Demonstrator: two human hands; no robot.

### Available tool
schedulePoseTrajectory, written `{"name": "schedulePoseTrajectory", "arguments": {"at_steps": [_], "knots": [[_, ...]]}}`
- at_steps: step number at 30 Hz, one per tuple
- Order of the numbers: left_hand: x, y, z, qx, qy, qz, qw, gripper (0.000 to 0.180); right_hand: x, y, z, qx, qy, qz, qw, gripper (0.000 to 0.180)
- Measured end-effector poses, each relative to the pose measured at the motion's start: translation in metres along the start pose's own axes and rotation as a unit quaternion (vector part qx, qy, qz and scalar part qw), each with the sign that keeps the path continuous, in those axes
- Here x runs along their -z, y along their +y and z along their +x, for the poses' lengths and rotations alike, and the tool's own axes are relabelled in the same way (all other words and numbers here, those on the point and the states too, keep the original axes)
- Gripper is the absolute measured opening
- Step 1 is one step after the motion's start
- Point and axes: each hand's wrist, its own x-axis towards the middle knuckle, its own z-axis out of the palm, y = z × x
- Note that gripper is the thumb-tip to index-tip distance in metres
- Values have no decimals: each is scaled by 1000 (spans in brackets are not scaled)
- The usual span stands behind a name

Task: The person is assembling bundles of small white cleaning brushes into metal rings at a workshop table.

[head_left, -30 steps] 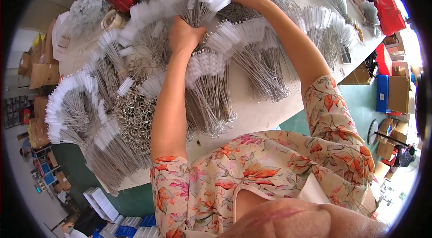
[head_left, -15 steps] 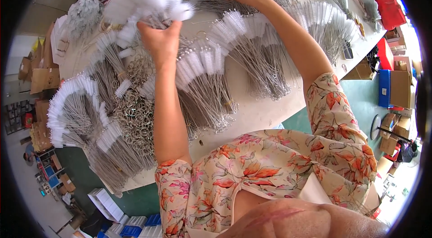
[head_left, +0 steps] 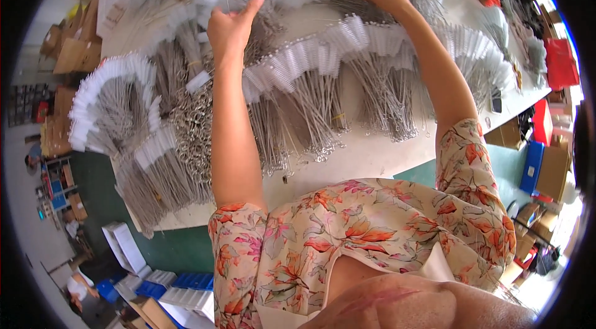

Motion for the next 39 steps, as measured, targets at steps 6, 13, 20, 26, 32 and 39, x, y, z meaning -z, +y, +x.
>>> {"name": "schedulePoseTrajectory", "arguments": {"at_steps": [6, 13, 20, 26, 32, 39], "knots": [[90, 15, -26, -7, -23, -364, 931, 41, 18, -20, 4, 18, -78, -15, 997, 33], [186, -11, 23, -16, 101, -289, 952, 20, -2, -122, 8, 38, -68, 244, 967, 27], [181, -102, 78, -5, 57, 128, 990, 28, -55, -145, 47, -118, -55, 621, 773, 26], [153, -134, 90, -94, -15, 417, 904, 28, 16, -184, 48, 110, 240, 262, 928, 25], [154, -114, 79, -43, 1, 312, 949, 24, 107, -120, 53, 109, 239, 458, 849, 21], [173, -82, 65, -51, 174, -116, 977, 18, 53, -11, 25, 87, 41, -28, 995, 20]]}}
